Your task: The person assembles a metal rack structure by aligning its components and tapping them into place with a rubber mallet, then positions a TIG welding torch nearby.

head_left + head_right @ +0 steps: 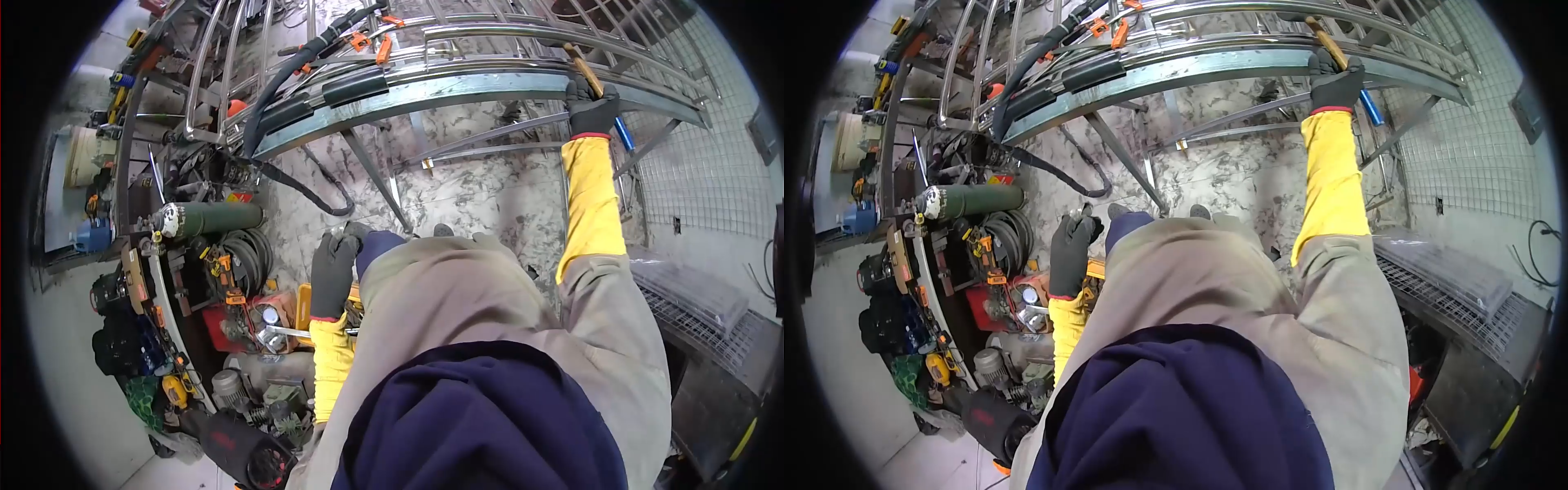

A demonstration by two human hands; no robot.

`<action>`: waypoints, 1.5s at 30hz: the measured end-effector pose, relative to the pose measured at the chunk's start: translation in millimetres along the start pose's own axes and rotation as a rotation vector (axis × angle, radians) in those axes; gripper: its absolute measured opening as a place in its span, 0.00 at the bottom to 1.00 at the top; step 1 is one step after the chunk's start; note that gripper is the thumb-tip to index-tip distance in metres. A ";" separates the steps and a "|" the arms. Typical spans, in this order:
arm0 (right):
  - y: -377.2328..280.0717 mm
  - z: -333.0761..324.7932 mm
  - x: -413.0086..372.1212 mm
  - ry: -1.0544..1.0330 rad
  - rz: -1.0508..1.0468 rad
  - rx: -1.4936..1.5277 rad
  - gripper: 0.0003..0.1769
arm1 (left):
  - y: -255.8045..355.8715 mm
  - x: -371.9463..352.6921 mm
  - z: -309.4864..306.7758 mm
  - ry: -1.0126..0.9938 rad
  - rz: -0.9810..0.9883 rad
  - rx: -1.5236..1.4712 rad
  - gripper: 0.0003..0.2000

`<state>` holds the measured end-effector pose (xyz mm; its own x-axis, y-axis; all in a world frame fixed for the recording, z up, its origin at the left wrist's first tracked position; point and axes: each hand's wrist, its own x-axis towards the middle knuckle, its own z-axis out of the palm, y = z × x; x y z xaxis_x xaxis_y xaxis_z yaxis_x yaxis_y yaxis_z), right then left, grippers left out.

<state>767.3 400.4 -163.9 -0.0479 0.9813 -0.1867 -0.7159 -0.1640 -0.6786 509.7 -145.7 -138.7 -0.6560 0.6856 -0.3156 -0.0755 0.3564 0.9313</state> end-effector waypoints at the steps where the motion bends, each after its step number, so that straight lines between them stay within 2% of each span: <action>1: 6.3 -1.6 0.9 -0.017 -0.062 0.045 0.34 | 4.2 -4.0 1.1 0.026 -0.029 0.017 0.13; 5: 12.8 -1.6 1.7 -0.003 -0.070 0.242 0.34 | -13.2 -3.1 -4.0 0.033 -0.039 -0.078 0.09; 8: 18.2 1.6 -18.2 0.073 -0.200 0.142 0.36 | -11.0 -0.8 -1.6 0.042 -0.062 -0.143 0.09; 13: 29.5 -31.0 -15.6 0.096 -0.102 0.168 0.37 | 2.9 5.7 0.8 -0.020 -0.042 -0.055 0.09; 23: 28.4 -31.5 -14.1 0.030 0.031 0.420 0.41 | 4.9 14.9 4.9 -0.067 -0.033 -0.015 0.09; 27: 25.8 -23.2 -18.1 0.058 0.043 0.416 0.43 | 1.1 18.4 2.1 -0.052 -0.021 -0.038 0.09; 29: 25.2 -21.6 -16.7 0.072 0.076 0.408 0.42 | -2.9 20.0 -3.0 -0.088 -0.018 0.034 0.14; 36: 29.7 -13.3 -41.7 0.025 0.052 0.262 0.41 | -3.8 15.0 -3.9 -0.068 -0.031 -0.063 0.13; 38: 35.4 -6.3 -61.9 0.070 -0.059 0.064 0.37 | -4.6 16.0 -6.8 -0.043 -0.031 -0.065 0.13; 39: 40.2 -3.4 -73.3 0.067 -0.057 0.069 0.37 | -2.8 16.9 -9.4 -0.039 -0.027 -0.063 0.13; 42: 63.1 9.9 -109.5 0.184 -0.396 -0.519 0.23 | 20.4 17.6 -16.6 -0.009 -0.032 -0.024 0.12; 43: 73.1 18.3 -116.4 0.159 -0.568 -0.488 0.18 | 31.1 19.5 -18.5 0.016 0.010 -0.040 0.12; 44: 80.0 25.7 -122.8 0.160 -0.561 -0.484 0.18 | 46.0 20.6 -20.3 0.040 0.051 -0.053 0.12; 45: 84.8 32.9 -128.2 0.100 -0.695 -0.636 0.19 | 63.3 21.1 -24.1 0.063 0.054 0.018 0.14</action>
<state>689.8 264.0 -174.2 0.3271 0.8716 0.3651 -0.0463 0.4007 -0.9150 473.0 -124.0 -81.9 -0.7048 0.6630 -0.2524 -0.0257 0.3317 0.9430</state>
